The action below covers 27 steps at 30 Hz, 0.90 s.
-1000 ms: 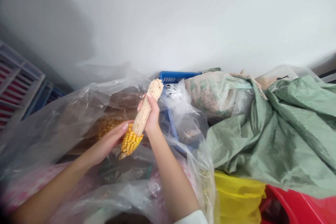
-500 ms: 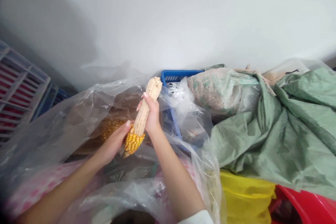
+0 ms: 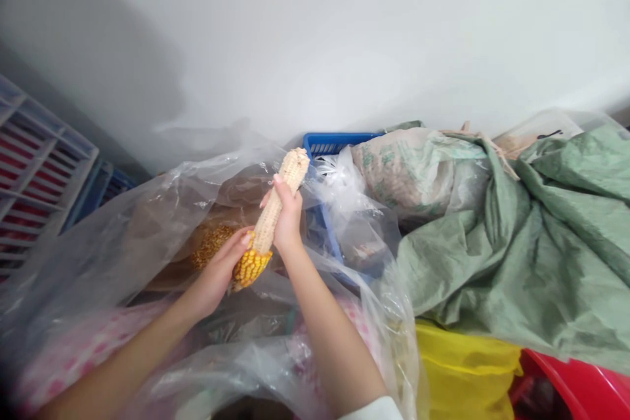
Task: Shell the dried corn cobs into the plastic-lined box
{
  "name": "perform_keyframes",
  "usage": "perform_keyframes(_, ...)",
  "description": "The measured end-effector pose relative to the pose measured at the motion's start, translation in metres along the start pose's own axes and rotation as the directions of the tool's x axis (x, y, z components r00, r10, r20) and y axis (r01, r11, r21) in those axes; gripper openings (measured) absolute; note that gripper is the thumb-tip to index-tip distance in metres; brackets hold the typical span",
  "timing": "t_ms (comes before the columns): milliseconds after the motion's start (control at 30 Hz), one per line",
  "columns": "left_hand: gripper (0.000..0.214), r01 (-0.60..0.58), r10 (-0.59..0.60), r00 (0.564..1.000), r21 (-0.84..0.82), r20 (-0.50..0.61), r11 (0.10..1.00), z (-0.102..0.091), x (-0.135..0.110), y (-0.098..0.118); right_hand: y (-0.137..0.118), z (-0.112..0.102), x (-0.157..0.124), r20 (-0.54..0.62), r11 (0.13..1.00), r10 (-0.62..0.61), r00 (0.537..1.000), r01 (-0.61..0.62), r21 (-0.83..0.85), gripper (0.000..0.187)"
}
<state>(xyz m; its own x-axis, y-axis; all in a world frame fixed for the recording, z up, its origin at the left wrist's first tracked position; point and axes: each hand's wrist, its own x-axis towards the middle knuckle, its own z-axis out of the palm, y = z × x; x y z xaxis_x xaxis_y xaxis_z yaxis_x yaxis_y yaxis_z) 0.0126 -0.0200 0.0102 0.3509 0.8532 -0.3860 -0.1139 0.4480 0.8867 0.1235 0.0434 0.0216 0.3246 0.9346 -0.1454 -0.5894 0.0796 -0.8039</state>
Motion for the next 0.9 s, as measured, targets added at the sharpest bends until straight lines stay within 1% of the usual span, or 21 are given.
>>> perform_keyframes(67, 0.041, 0.001, -0.002, 1.0, -0.036, -0.012, 0.999, 0.0, 0.003, -0.002, 0.003, 0.001, -0.001, -0.006, 0.999, -0.033, 0.999, 0.033, -0.039, 0.021)
perform_keyframes(167, 0.045, 0.034, -0.028, 0.997, -0.096, 0.068, 0.995, -0.004, 0.006, 0.001, 0.002, 0.002, -0.001, -0.016, 0.999, -0.022, 1.0, 0.022, -0.032, 0.021)
perform_keyframes(200, 0.047, 0.036, -0.028, 0.995, -0.091, 0.092, 0.995, -0.005, 0.006, 0.004, 0.001, 0.002, -0.001, -0.02, 1.0, -0.008, 1.0, 0.008, -0.014, 0.021)
perform_keyframes(267, 0.05, -0.007, 0.007, 0.993, -0.001, 0.12, 1.0, -0.007, 0.004, 0.009, -0.002, 0.0, 0.001, -0.036, 0.999, 0.019, 0.999, -0.018, 0.031, 0.022)
perform_keyframes(367, 0.052, -0.14, 0.115, 0.985, 0.201, 0.132, 0.97, -0.006, -0.001, 0.012, -0.005, -0.002, 0.003, -0.074, 0.998, 0.014, 0.997, -0.009, 0.066, 0.023)
perform_keyframes(433, 0.047, -0.183, 0.162, 0.982, 0.253, 0.103, 0.95, -0.004, -0.004, 0.009, -0.005, -0.002, 0.004, -0.09, 0.998, 0.002, 0.996, 0.004, 0.064, 0.024)
perform_keyframes(500, 0.045, -0.188, 0.179, 0.982, 0.26, 0.057, 0.947, -0.001, -0.005, 0.005, -0.003, -0.001, 0.003, -0.112, 0.998, 0.007, 0.994, 0.0, 0.06, 0.024)
perform_keyframes(600, 0.046, -0.14, 0.15, 0.988, 0.225, -0.026, 0.964, 0.002, -0.003, -0.001, 0.001, 0.002, -0.001, -0.163, 0.999, -0.002, 0.987, 0.009, 0.042, 0.024)
perform_keyframes(700, 0.048, -0.051, 0.062, 0.995, 0.133, -0.083, 0.99, 0.001, 0.003, 0.0, 0.003, 0.005, -0.004, -0.184, 0.999, -0.047, 0.982, 0.046, -0.011, 0.024)
perform_keyframes(767, 0.051, 0.006, -0.004, 0.999, 0.029, -0.054, 1.0, 0.0, 0.007, 0.003, 0.002, 0.005, -0.004, -0.178, 0.999, -0.049, 0.983, 0.047, -0.018, 0.023)
perform_keyframes(833, 0.055, 0.073, -0.073, 0.997, -0.075, 0.014, 0.994, -0.003, 0.009, 0.008, -0.001, 0.004, -0.003, -0.165, 0.999, -0.021, 0.986, 0.025, 0.021, 0.022)
perform_keyframes(900, 0.057, 0.134, -0.13, 0.99, -0.101, 0.051, 0.986, -0.006, 0.01, 0.013, -0.004, 0.001, 0.0, -0.155, 0.996, 0.03, 0.987, -0.017, 0.083, 0.022)
